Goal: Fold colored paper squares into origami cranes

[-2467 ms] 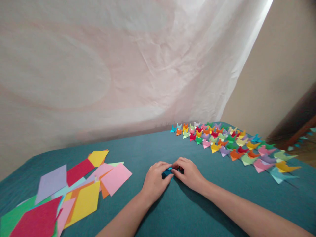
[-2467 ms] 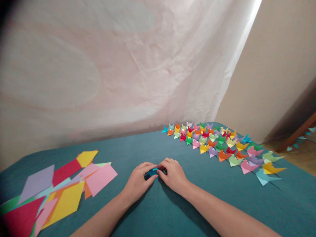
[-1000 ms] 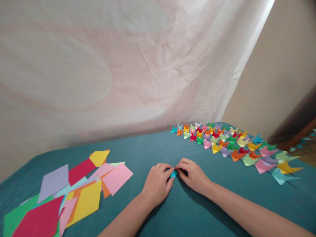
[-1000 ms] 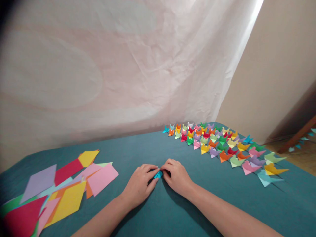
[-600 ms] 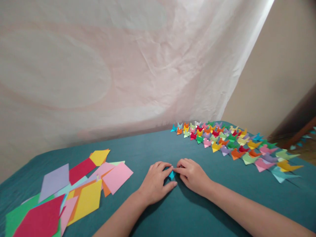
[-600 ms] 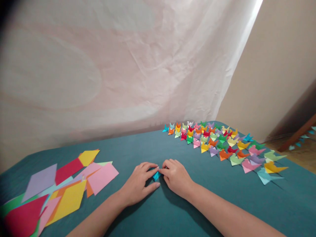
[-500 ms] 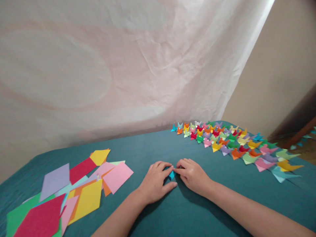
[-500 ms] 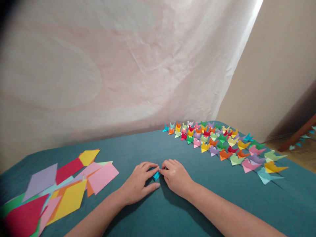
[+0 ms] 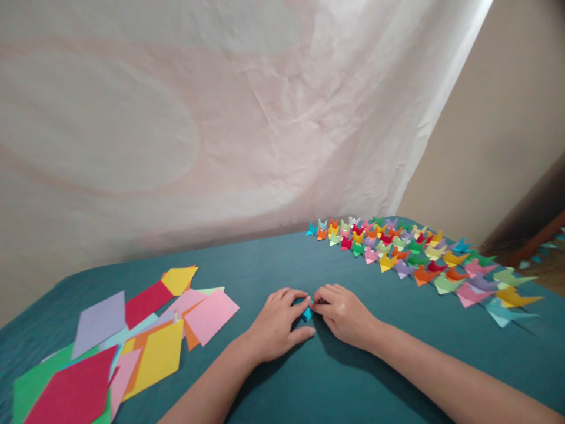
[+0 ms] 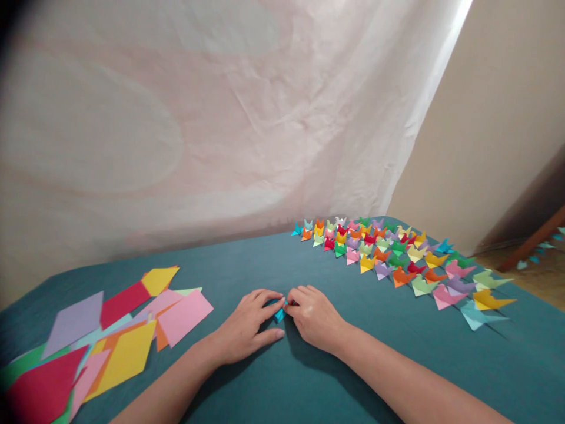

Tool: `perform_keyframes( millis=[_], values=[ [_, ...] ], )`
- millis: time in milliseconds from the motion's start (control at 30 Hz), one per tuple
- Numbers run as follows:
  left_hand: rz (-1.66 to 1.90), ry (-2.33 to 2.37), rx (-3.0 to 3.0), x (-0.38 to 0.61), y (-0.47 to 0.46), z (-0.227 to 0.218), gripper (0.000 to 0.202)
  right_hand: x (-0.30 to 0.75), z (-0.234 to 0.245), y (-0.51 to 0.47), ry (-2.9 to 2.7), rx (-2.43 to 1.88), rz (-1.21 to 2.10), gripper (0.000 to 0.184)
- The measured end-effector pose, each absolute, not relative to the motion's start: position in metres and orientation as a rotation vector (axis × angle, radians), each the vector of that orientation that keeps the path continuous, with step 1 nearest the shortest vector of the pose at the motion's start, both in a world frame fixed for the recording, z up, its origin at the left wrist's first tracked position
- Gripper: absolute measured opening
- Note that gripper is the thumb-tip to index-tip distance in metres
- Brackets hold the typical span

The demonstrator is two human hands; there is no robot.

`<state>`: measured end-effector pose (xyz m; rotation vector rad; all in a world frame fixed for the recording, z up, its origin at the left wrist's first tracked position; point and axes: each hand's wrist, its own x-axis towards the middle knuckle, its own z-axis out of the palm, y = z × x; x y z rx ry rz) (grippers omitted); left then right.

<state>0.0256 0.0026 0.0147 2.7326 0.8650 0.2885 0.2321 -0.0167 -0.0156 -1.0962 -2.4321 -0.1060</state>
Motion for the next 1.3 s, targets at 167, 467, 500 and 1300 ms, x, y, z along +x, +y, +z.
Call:
perform_keyframes(
  millis=[167,467,500,1300],
  values=[
    [0.291,0.868,2.732,0.0255,0.0017,0.0150,0.049,0.2332,-0.0156,-0.0171,-2.441,-1.050,-0.083,0.025],
    [0.302,0.860,2.727,0.0254,0.0019,0.0152,0.049,0.2343,-0.0159,-0.0158,-2.461,-1.023,-0.050,0.024],
    [0.301,0.859,2.725,0.0254,0.0019,0.0155,0.049,0.2344,-0.0152,-0.0159,-2.466,-1.014,-0.045,0.024],
    [0.326,0.872,2.719,0.0264,0.0022,0.0143,0.039,0.2285,-0.0075,-0.0234,-2.560,-0.846,0.009,0.021]
  ],
)
